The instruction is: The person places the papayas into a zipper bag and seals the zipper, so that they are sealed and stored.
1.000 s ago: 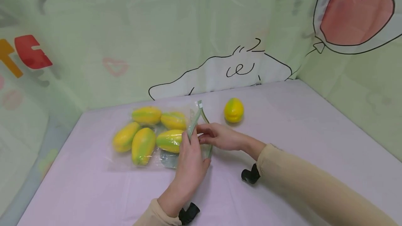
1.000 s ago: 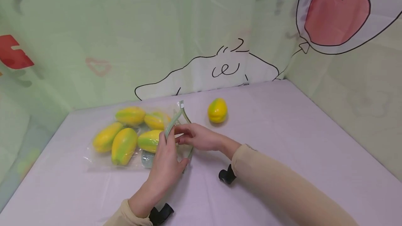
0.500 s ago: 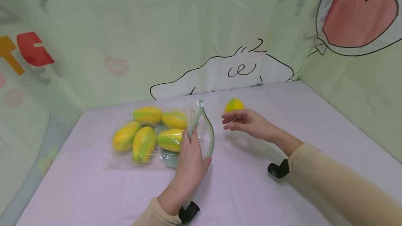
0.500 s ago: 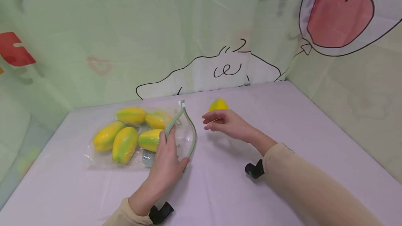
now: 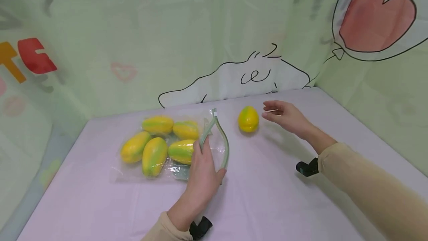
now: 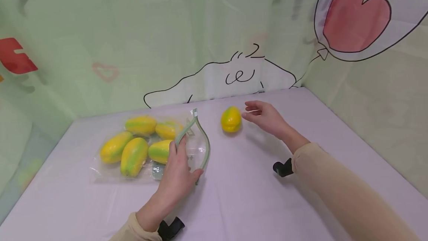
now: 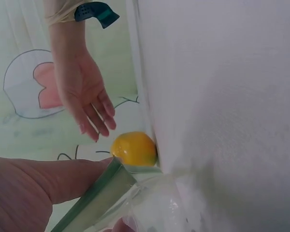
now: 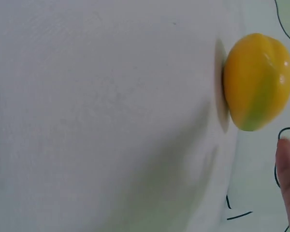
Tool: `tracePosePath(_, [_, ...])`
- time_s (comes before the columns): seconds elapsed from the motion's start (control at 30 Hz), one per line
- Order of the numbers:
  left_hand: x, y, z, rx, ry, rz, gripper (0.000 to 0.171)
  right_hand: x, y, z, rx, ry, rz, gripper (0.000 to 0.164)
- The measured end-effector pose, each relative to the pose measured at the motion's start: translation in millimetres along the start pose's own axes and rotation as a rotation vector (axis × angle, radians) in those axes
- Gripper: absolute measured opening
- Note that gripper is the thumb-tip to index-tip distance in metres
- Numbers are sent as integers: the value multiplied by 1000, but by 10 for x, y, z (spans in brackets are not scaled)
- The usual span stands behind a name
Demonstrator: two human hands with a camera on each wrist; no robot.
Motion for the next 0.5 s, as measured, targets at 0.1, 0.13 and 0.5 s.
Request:
tracePosePath(0.1, [-25, 0, 14, 1, -3, -8, 98, 3, 56, 62, 16, 52, -31, 71])
tracePosePath(0.13, [-33, -1, 20, 0, -3, -12, 98, -1, 83, 81, 16, 67, -38, 74])
tracePosePath(0.5, [-68, -14, 66, -16, -14, -55, 98, -91, 397, 296, 29, 200, -139, 94])
Point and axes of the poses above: each hand's wrist, its own z-axis towards the middle knuckle, its own y-axis out of the palm, x = y × z, the point moved 3 cm from there along z, towards the middle knuckle, and after that the axes turned 11 degrees about -x, right-handed, at the moved point
